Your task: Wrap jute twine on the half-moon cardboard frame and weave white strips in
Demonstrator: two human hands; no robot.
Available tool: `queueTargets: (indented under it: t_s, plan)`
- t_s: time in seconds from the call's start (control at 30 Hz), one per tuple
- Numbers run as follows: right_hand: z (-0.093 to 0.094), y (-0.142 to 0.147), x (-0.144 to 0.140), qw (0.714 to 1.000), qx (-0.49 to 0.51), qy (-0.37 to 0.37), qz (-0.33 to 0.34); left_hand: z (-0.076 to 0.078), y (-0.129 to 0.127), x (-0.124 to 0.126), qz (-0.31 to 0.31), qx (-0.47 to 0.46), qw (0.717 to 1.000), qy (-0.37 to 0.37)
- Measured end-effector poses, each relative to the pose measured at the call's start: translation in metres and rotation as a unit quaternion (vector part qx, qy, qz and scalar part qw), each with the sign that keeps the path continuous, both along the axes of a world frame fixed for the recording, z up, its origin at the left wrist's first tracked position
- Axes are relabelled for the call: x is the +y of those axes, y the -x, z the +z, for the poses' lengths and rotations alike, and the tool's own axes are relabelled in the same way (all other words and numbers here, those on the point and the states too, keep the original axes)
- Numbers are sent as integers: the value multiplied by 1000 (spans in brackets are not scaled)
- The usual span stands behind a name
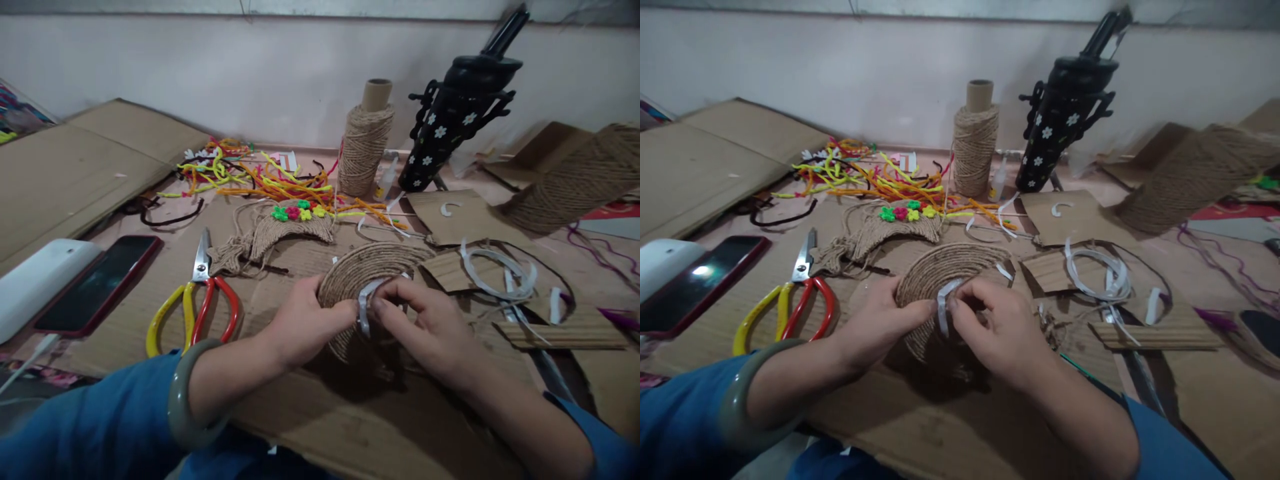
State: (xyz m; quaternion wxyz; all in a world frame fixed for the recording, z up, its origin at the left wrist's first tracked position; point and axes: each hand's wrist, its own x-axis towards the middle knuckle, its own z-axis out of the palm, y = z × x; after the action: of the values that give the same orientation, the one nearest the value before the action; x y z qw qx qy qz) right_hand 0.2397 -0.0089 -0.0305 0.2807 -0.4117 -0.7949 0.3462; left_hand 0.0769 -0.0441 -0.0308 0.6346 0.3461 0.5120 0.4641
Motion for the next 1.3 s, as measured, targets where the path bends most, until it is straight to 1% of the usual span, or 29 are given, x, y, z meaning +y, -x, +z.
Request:
queueTargets:
  t_s: [0.1, 0.2, 0.33, 0.53, 0.73, 0.87, 1.0, 1.17, 1.3]
  plan:
    - [3, 0, -1, 997, -8, -75, -4, -1, 0, 1, 8, 3, 1000, -6]
    - [3, -2, 0, 994, -12, -108, -8, -3, 2, 3, 19, -28, 999, -10]
    - [0, -3, 5, 992, -29, -125, -13, -8, 5, 4, 19, -50, 998, -14]
    - [-2, -3, 9, 993, -49, -109, 13, -10, 6, 4, 22, -75, 997, -6]
    - [-1, -8, 8, 993, -27, -113, -16, -10, 5, 5, 2, -97, 995, -1]
    - [-4, -11, 10, 987, -19, -158, -25, -10, 4, 4, 11, -111, 994, 7]
    - [-6, -10, 10, 981, -8, -195, -17, -10, 2, 3, -2, -124, 992, -1]
    - [-5, -10, 8, 973, -13, -232, -4, -10, 2, 3, 5, -116, 993, 1]
    - [-7, -9, 10, 960, -21, -277, -19, -11, 2, 4, -1, -121, 993, 1]
